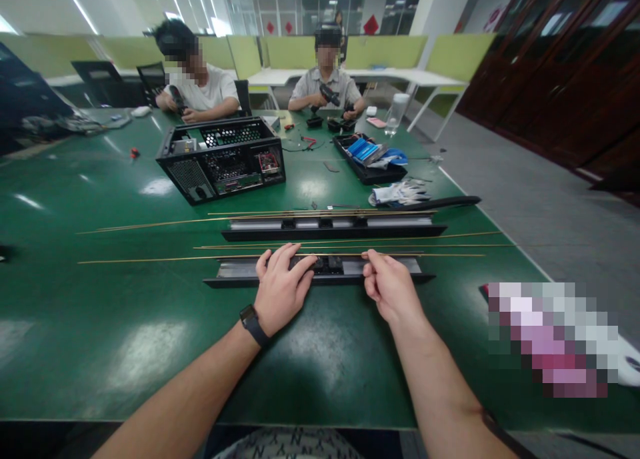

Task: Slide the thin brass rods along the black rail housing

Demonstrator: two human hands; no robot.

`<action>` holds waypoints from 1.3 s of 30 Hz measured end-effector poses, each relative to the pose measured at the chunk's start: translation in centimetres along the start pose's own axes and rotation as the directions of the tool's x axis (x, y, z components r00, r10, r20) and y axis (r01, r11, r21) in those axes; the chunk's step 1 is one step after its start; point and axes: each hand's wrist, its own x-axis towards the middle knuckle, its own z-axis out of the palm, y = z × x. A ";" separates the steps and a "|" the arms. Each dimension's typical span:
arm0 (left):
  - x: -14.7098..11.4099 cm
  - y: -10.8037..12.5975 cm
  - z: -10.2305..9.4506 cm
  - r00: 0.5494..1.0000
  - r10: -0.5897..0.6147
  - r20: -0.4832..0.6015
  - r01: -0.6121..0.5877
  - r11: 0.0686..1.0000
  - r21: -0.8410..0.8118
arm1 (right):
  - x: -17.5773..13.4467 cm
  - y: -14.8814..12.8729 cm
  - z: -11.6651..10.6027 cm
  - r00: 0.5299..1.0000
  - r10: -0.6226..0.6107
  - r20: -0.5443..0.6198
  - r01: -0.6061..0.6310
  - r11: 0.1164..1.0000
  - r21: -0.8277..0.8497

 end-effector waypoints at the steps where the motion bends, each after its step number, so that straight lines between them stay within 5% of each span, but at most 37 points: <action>1: 0.0 0.0 0.0 1.000 0.000 0.001 0.000 1.000 0.001 | 0.0 0.0 0.0 1.000 0.002 -0.003 -0.002 1.000 0.006; 39: 0.0 0.0 0.0 1.000 0.000 -0.011 0.000 1.000 -0.002 | 0.0 -0.1 0.0 1.000 0.002 0.007 -0.002 1.000 -0.002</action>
